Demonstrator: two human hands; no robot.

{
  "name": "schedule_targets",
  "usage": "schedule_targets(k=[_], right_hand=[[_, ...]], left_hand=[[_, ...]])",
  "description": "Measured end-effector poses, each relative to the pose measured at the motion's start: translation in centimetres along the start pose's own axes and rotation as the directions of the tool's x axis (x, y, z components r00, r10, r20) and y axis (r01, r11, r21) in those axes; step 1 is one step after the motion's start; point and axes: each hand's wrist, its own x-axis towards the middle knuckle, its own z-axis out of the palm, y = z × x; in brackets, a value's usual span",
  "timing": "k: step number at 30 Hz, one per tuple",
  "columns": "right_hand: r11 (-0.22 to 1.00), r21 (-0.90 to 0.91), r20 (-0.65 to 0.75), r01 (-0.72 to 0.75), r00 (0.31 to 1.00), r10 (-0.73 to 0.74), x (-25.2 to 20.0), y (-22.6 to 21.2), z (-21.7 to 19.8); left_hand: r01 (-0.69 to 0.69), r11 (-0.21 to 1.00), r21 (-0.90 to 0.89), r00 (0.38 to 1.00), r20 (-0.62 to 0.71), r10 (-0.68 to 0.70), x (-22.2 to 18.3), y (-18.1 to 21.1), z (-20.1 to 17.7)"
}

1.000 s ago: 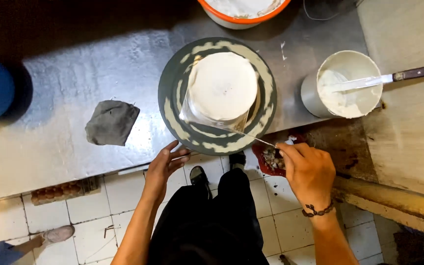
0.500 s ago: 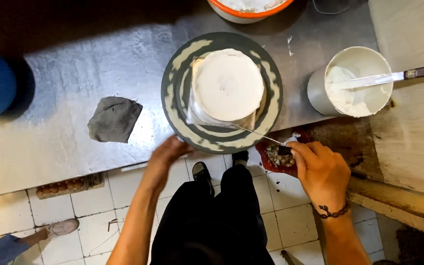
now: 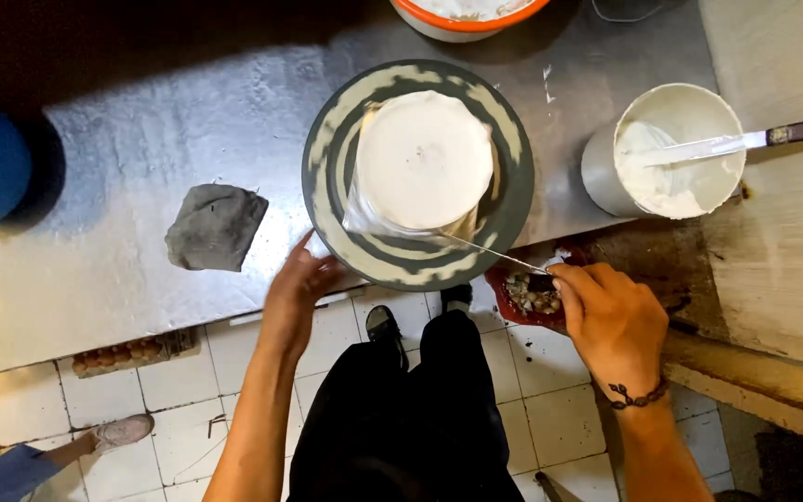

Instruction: The person applies and smooths cream frosting on the sides of a cake using a spatula and a rotating turntable stand.

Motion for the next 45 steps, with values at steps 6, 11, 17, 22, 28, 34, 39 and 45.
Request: schedule_targets(k=[6,11,17,22,28,34,39,45], right_hand=[[1.0,0.024,0.005,0.006,1.0,-0.006,0.1,0.4,0.2],[1.0,0.026,0.003,-0.01,1.0,0.01,0.2,0.5,0.4],[1.0,0.023,0.018,-0.001,1.0,0.001,0.4,0.6,0.2],[1.0,0.01,0.003,0.01,1.0,-0.01,0.4,0.6,0.1],[1.0,0.018,0.01,-0.002,1.0,0.002,0.6,0.5,-0.1],[1.0,0.027,0.023,-0.004,1.0,0.004,0.5,0.4,-0.3],[0.999,0.052,0.02,0.006,1.0,-0.007,0.3,0.5,-0.5],[0.998,0.047,0.029,-0.038,0.999,0.036,0.0,0.5,-0.9]], left_hand=[[0.238,0.952,0.194,0.963,0.079,-0.257,-0.8,-0.5,0.8],[0.104,0.992,0.065,0.985,0.13,-0.112,-1.2,-0.2,0.9],[-0.105,0.993,-0.048,0.993,-0.056,0.102,-2.0,2.6,1.2],[-0.078,0.996,-0.036,0.996,-0.056,0.076,-2.2,1.6,0.8],[-0.023,0.998,-0.057,0.998,-0.061,0.02,-2.6,0.4,0.4],[-0.001,0.997,-0.079,0.997,-0.075,-0.005,-2.6,0.0,0.2],[0.003,0.998,-0.064,0.998,-0.062,-0.007,-2.5,-0.4,0.1],[0.023,0.998,-0.056,0.999,-0.023,-0.025,-2.5,-0.5,0.7]])
